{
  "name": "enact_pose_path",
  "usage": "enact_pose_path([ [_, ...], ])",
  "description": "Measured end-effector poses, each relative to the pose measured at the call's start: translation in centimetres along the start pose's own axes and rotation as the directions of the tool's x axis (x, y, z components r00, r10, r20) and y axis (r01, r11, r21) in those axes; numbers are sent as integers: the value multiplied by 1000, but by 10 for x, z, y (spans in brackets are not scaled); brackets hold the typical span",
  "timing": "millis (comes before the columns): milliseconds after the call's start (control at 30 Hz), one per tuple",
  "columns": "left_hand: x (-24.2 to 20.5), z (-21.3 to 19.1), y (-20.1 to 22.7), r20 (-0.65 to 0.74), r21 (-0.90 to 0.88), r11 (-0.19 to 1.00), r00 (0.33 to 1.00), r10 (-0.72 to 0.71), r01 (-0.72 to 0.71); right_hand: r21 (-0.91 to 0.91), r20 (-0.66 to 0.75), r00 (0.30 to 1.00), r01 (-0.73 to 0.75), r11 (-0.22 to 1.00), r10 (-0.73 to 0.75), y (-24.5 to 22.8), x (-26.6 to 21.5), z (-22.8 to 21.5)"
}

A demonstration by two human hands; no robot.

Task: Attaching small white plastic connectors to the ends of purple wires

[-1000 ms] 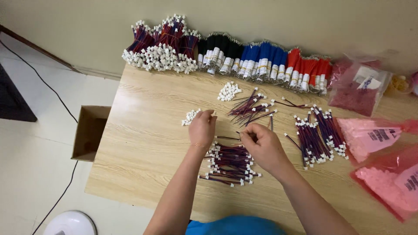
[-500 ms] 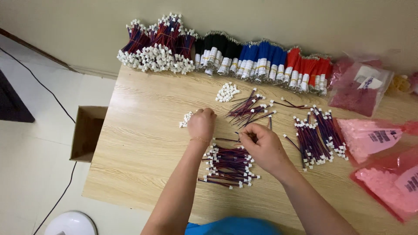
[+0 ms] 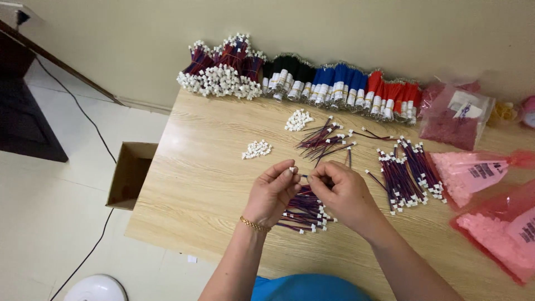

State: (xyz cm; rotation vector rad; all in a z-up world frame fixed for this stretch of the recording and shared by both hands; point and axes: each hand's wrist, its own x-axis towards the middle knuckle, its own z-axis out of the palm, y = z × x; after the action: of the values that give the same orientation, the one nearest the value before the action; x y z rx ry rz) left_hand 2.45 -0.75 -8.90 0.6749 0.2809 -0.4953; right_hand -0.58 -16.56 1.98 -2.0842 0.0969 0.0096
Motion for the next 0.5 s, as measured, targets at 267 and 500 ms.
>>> enact_pose_path([
  [267, -27, 1, 1, 26, -15, 1000, 999, 19, -19, -52, -21, 997, 70, 996, -71, -21, -19, -5],
  [500, -40, 13, 2, 100, 16, 999, 994, 36, -38, -48, 36, 994, 104, 993, -102, -33, -21, -11],
])
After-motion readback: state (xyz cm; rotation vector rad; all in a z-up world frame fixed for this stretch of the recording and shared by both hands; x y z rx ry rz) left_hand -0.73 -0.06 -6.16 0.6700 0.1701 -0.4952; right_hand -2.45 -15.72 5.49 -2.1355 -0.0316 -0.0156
